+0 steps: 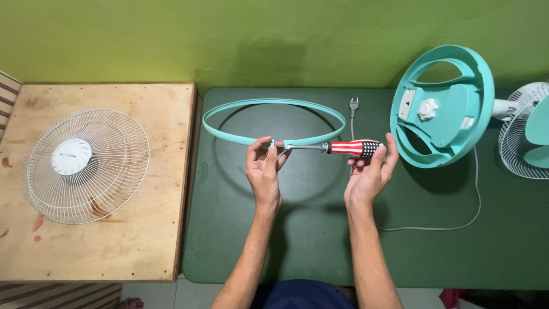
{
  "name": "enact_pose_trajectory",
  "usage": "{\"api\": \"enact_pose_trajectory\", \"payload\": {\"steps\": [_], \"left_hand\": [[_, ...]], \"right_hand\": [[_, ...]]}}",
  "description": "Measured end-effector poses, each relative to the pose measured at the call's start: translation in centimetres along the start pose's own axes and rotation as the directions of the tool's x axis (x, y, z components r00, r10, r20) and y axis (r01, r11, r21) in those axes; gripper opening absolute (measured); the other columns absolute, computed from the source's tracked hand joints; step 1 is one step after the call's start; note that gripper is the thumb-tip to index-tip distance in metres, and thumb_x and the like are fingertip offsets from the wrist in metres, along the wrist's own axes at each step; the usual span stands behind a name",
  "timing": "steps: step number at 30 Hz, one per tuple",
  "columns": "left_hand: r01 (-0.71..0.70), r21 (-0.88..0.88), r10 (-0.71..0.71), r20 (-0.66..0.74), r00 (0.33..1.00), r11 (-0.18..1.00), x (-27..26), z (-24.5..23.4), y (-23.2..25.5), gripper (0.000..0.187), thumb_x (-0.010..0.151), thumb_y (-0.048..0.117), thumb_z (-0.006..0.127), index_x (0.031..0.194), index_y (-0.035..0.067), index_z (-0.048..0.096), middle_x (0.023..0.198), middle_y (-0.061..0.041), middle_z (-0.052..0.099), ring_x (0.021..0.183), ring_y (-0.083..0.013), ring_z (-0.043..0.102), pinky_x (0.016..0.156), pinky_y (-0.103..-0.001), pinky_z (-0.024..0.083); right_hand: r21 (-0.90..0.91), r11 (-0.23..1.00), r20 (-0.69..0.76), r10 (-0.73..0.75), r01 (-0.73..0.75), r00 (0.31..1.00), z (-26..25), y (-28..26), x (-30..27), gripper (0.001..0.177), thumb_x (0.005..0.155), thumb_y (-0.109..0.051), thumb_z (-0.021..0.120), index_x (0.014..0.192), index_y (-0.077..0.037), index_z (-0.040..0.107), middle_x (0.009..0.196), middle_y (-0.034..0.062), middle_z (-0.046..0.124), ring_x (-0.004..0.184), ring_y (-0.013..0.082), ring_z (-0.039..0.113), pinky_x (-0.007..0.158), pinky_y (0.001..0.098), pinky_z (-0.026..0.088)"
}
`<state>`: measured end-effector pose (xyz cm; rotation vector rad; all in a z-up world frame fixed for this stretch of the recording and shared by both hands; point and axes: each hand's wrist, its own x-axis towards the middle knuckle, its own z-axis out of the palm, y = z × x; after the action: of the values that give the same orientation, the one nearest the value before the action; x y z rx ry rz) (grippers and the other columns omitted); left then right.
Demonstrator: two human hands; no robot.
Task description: The person assembles a teal table fan by first tightening a screw on a plastic ring, then attaching the rear and front wire cages to the fan head. They use a screwdriver to secure the front cage and then reposition the fan on the table.
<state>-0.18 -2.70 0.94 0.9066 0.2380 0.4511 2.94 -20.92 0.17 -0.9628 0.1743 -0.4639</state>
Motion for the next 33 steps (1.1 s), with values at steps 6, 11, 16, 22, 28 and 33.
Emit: {"api": "enact_pose_trajectory", "payload": {"steps": [6, 11, 16, 22, 28, 33], "left_hand": [[0.019, -0.046, -0.017, 0.036, 0.999, 0.999, -0.7, 0.0, -0.2, 0.016, 0.103, 0.004, 0.057, 0.117, -0.003, 0.06, 0.11, -0.013, 0.063, 0.106, -0.0202, 0.066, 0.099, -0.047, 0.058], [0.012, -0.029, -0.012, 0.028, 1.0, 0.999, -1.1, 0.2, -0.1, 0.015, 0.103, 0.004, 0.057, 0.116, -0.002, 0.059, 0.11, -0.013, 0.063, 0.106, -0.0206, 0.067, 0.098, -0.047, 0.058], [0.014, -0.029, -0.013, 0.025, 1.0, 0.999, -1.6, 1.3, -0.2, 0.015, 0.103, 0.003, 0.056, 0.116, -0.003, 0.059, 0.11, -0.013, 0.063, 0.105, -0.0208, 0.067, 0.099, -0.048, 0.063], [0.015, -0.045, -0.014, 0.023, 1.0, 0.999, -2.6, 3.2, -1.3, 0.017, 0.102, 0.0, 0.053, 0.117, -0.004, 0.06, 0.112, -0.014, 0.064, 0.107, -0.0222, 0.068, 0.098, -0.046, 0.058], [0.005, -0.026, -0.005, -0.007, 1.0, 1.0, -3.7, 4.9, -2.6, 0.017, 0.102, 0.0, 0.053, 0.117, -0.003, 0.059, 0.112, -0.015, 0.065, 0.107, -0.0227, 0.068, 0.096, -0.047, 0.059], [-0.015, -0.01, 0.014, -0.041, 0.999, 1.0, -4.3, 6.4, -3.2, 0.02, 0.103, 0.001, 0.054, 0.123, -0.001, 0.059, 0.11, -0.014, 0.064, 0.104, -0.0228, 0.068, 0.096, -0.047, 0.059]], "right_hand": [[0.049, 0.996, -0.068, 0.077, -0.073, 0.995, -0.5, -0.7, 0.1, 0.041, 0.106, -0.023, 0.042, 0.143, -0.007, 0.05, 0.119, 0.0006, 0.073, 0.083, 0.0143, 0.066, 0.064, 0.0306, 0.055], [-0.034, 0.999, -0.039, 0.017, -0.019, 0.999, -1.1, -0.7, -0.3, 0.043, 0.114, -0.029, 0.046, 0.151, -0.006, 0.048, 0.104, 0.0074, 0.062, 0.081, 0.0124, 0.059, 0.07, 0.0311, 0.054], [0.02, 0.997, -0.002, 0.071, -0.07, 0.998, -2.1, -1.4, 0.7, 0.045, 0.111, -0.025, 0.047, 0.152, -0.007, 0.048, 0.122, 0.0104, 0.066, 0.079, 0.0112, 0.054, 0.071, 0.0317, 0.055], [0.002, 0.991, -0.051, 0.13, -0.13, 0.99, -3.4, -3.2, 2.3, 0.046, 0.107, -0.028, 0.046, 0.149, -0.009, 0.05, 0.129, 0.0111, 0.065, 0.089, 0.0125, 0.064, 0.071, 0.0295, 0.058], [-0.018, 0.992, -0.004, 0.127, -0.127, 0.992, -5.0, -4.1, 3.9, 0.041, 0.113, -0.028, 0.047, 0.147, -0.005, 0.053, 0.116, 0.0096, 0.061, 0.083, 0.0122, 0.058, 0.07, 0.0292, 0.054], [0.023, 0.984, 0.118, 0.171, -0.175, 0.978, -6.2, -5.1, 5.9, 0.039, 0.111, -0.024, 0.052, 0.146, -0.008, 0.054, 0.119, 0.0087, 0.067, 0.079, 0.0098, 0.053, 0.071, 0.0289, 0.054]]}}
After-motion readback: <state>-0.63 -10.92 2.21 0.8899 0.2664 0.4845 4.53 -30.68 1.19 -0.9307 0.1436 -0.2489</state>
